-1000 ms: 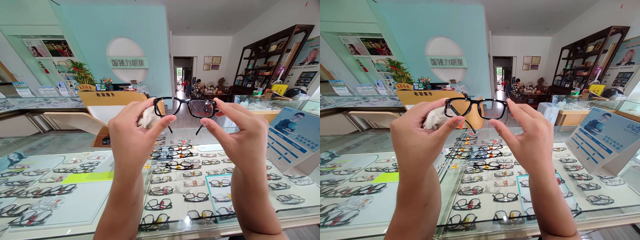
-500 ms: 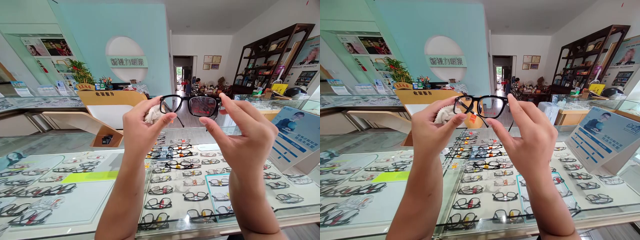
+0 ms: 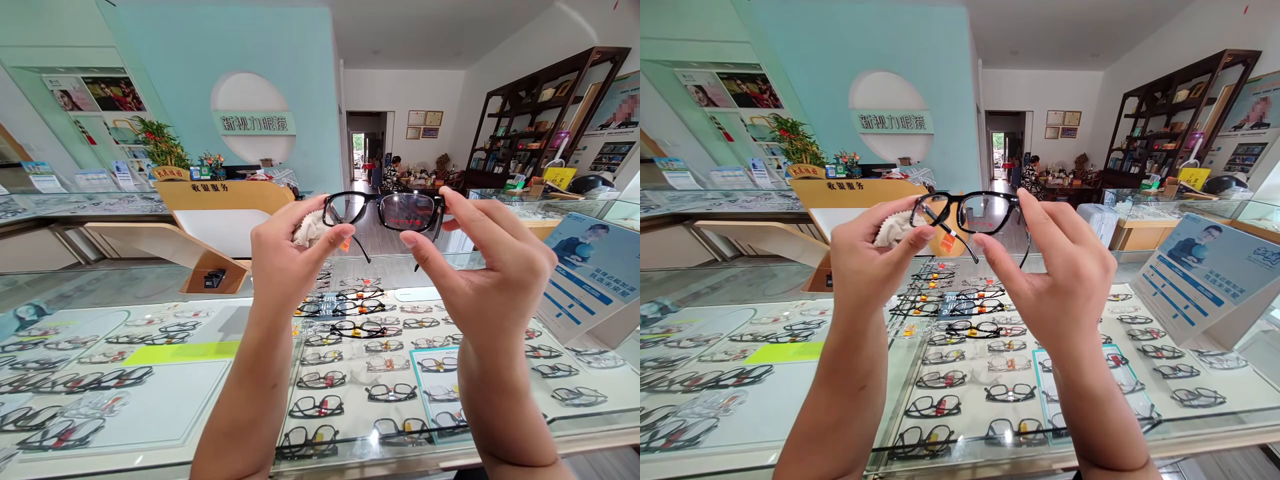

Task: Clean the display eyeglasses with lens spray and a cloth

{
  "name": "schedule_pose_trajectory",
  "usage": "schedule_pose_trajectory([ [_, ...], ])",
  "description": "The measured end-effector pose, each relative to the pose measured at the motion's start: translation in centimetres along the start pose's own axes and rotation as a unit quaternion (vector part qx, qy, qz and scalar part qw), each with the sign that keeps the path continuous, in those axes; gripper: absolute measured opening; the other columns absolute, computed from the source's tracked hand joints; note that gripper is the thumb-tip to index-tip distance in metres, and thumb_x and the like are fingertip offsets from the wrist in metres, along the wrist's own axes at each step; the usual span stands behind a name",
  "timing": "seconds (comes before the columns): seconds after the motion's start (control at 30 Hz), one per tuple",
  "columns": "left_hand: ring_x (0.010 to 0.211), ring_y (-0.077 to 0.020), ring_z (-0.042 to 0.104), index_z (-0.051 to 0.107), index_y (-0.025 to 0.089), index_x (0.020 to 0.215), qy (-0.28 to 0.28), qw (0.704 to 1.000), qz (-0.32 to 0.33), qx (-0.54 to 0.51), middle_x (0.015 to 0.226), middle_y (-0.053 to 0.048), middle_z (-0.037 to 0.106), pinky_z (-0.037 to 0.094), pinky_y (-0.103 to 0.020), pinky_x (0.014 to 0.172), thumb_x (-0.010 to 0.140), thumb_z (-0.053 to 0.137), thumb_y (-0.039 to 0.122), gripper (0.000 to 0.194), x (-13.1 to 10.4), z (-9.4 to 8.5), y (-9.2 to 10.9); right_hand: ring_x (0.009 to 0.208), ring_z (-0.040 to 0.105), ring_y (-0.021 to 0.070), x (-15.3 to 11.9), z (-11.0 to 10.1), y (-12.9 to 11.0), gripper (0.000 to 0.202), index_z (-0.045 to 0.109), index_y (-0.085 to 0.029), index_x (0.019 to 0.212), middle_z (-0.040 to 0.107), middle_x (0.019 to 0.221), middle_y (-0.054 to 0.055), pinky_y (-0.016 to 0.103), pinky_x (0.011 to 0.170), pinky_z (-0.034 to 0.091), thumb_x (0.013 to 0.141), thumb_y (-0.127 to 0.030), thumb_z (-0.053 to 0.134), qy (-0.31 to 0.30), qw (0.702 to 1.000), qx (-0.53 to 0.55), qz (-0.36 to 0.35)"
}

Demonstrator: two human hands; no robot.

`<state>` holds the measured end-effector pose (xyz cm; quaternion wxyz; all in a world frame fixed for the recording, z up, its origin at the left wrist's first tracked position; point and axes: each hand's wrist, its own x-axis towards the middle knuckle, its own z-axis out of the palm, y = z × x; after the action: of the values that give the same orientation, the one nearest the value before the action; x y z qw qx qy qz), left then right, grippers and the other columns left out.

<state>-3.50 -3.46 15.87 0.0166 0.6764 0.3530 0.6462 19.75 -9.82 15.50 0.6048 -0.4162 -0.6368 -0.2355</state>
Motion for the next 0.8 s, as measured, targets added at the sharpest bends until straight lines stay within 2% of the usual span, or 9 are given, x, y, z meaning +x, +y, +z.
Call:
schedule_pose_trajectory([
  [0.1, 0.100, -0.0297, 0.077, 0.085, 0.031, 0.119, 0.008, 1.000, 0.004, -0.001, 0.107, -0.007, 0.083, 0.063, -0.042, 0.079, 0.082, 0.089, 0.073, 0.056, -0.1, 0.0, 0.1, 0.107, 0.076, 0.0350, 0.0, 0.0, -0.2, 0.048, 0.075, -0.034, 0.143, 0.079, 0.122, 0.012, 0.054, 0.089, 0.066, 0.096, -0.043, 0.079, -0.011, 1.000, 0.004, 0.013],
  [0.23, 0.106, -0.0316, 0.075, 0.082, 0.032, 0.117, 0.059, 0.997, 0.035, 0.025, 0.108, -0.008, 0.080, 0.063, -0.045, 0.079, 0.081, 0.088, 0.075, 0.057, -0.3, 0.1, 0.2, 0.106, 0.077, 0.0332, 0.2, 0.5, -0.1, 0.047, 0.074, -0.030, 0.143, 0.080, 0.120, 0.012, 0.052, 0.090, 0.066, 0.097, -0.042, 0.074, -0.034, 0.999, 0.015, 0.028],
  [0.33, 0.110, -0.0329, 0.074, 0.079, 0.032, 0.115, 0.085, 0.994, 0.044, 0.053, 0.107, -0.009, 0.078, 0.062, -0.044, 0.073, 0.082, 0.086, 0.078, 0.057, -0.4, 0.1, 0.5, 0.106, 0.078, 0.0308, 0.4, 1.2, 0.3, 0.045, 0.075, -0.029, 0.141, 0.082, 0.120, 0.011, 0.052, 0.093, 0.066, 0.098, -0.041, 0.071, -0.054, 0.997, 0.035, 0.043],
  [0.57, 0.106, -0.0330, 0.073, 0.075, 0.033, 0.109, 0.104, 0.988, 0.060, 0.098, 0.102, -0.009, 0.077, 0.060, -0.046, 0.069, 0.081, 0.084, 0.081, 0.057, -0.6, 0.2, 0.7, 0.106, 0.080, 0.0302, 0.8, 2.0, 1.0, 0.041, 0.079, -0.028, 0.134, 0.084, 0.119, 0.009, 0.055, 0.097, 0.065, 0.097, -0.041, 0.068, -0.087, 0.990, 0.079, 0.081],
  [0.8, 0.113, -0.0350, 0.070, 0.074, 0.033, 0.110, 0.100, 0.991, 0.053, 0.077, 0.106, -0.010, 0.076, 0.059, -0.047, 0.072, 0.079, 0.085, 0.084, 0.061, -0.7, 0.2, 0.9, 0.099, 0.079, 0.0278, 0.9, 2.0, 1.1, 0.040, 0.080, -0.029, 0.131, 0.084, 0.111, 0.007, 0.049, 0.090, 0.064, 0.096, -0.041, 0.067, -0.101, 0.988, 0.080, 0.089],
])
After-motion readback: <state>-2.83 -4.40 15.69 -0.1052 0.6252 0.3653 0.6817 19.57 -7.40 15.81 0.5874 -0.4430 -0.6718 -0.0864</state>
